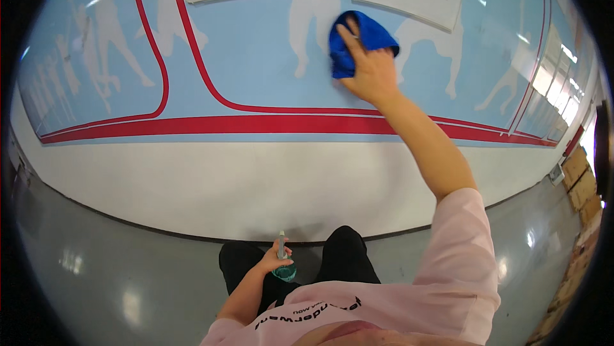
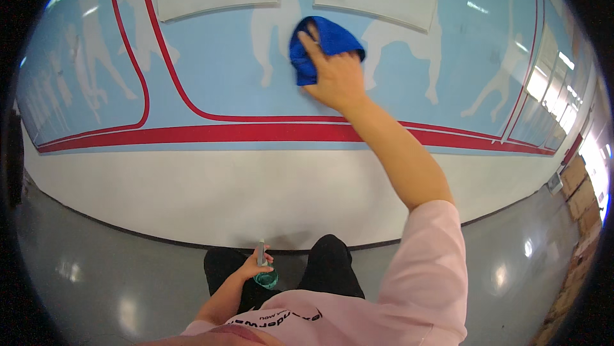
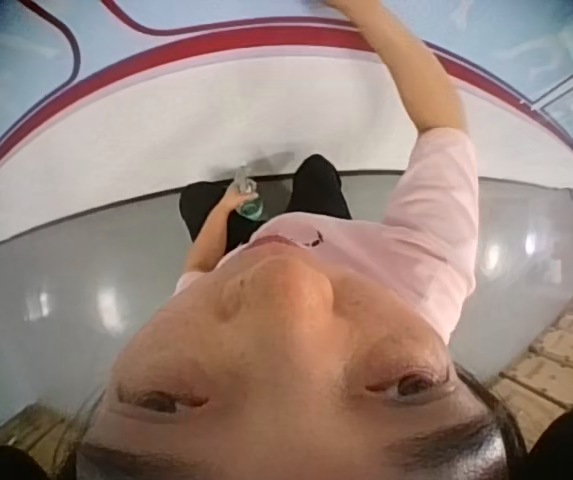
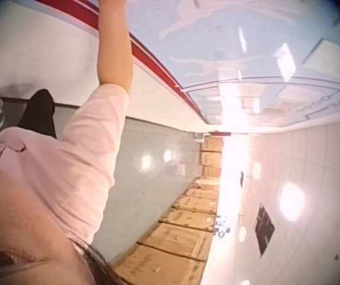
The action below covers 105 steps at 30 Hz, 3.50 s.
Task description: Cleaning and wiping down a printed graphic wall surface using a spray bottle and cloth.
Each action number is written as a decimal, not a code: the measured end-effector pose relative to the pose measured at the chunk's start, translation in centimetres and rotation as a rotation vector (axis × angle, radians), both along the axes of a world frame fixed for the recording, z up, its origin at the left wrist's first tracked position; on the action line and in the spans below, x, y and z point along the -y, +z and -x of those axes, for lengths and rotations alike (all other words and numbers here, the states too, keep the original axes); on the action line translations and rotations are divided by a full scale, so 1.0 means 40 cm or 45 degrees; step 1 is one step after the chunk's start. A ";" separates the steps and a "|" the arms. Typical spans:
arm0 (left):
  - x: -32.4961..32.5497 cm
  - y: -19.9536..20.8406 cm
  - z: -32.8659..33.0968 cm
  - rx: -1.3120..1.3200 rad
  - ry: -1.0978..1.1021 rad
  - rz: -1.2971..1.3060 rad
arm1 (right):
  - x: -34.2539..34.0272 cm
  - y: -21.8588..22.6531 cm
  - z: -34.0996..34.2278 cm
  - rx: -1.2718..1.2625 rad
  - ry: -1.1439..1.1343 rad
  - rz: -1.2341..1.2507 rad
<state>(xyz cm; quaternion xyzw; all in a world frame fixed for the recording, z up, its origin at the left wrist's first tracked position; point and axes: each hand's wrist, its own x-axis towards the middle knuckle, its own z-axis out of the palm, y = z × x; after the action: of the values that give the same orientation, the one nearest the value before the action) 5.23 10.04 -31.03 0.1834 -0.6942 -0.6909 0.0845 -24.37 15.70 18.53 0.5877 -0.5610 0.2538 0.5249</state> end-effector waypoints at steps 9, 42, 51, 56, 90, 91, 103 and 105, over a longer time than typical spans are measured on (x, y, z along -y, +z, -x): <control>0.001 -0.014 0.001 -0.066 0.020 -0.037 | 0.100 0.274 -0.064 -0.050 -0.055 0.365; 0.004 0.044 -0.012 -0.074 -0.002 0.035 | 0.053 -0.228 -0.020 0.035 0.086 -0.621; 0.017 0.017 -0.011 -0.088 -0.077 0.031 | 0.148 -0.045 -0.129 -0.181 -0.188 -0.764; 0.019 0.020 -0.009 -0.128 -0.096 0.024 | 0.335 0.024 -0.216 -0.313 0.127 -0.164; -0.013 0.016 -0.012 -0.126 0.058 -0.013 | -0.153 -0.177 0.199 -0.175 -0.118 -0.155; -0.013 0.019 -0.010 -0.114 0.067 -0.026 | -0.191 -0.197 0.246 -0.137 -0.231 -0.107; -0.001 0.020 -0.004 -0.031 0.007 0.014 | -0.366 -0.397 0.434 0.142 -0.556 0.165; -0.001 0.022 -0.005 -0.033 0.002 0.036 | -0.347 -0.421 0.424 0.415 -0.505 0.160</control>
<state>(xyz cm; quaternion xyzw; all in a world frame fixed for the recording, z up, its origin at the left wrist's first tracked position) 5.45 10.09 -30.15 0.1736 -0.7026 -0.6833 0.0967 -41.35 29.58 1.67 0.3839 -0.7254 0.2717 0.5026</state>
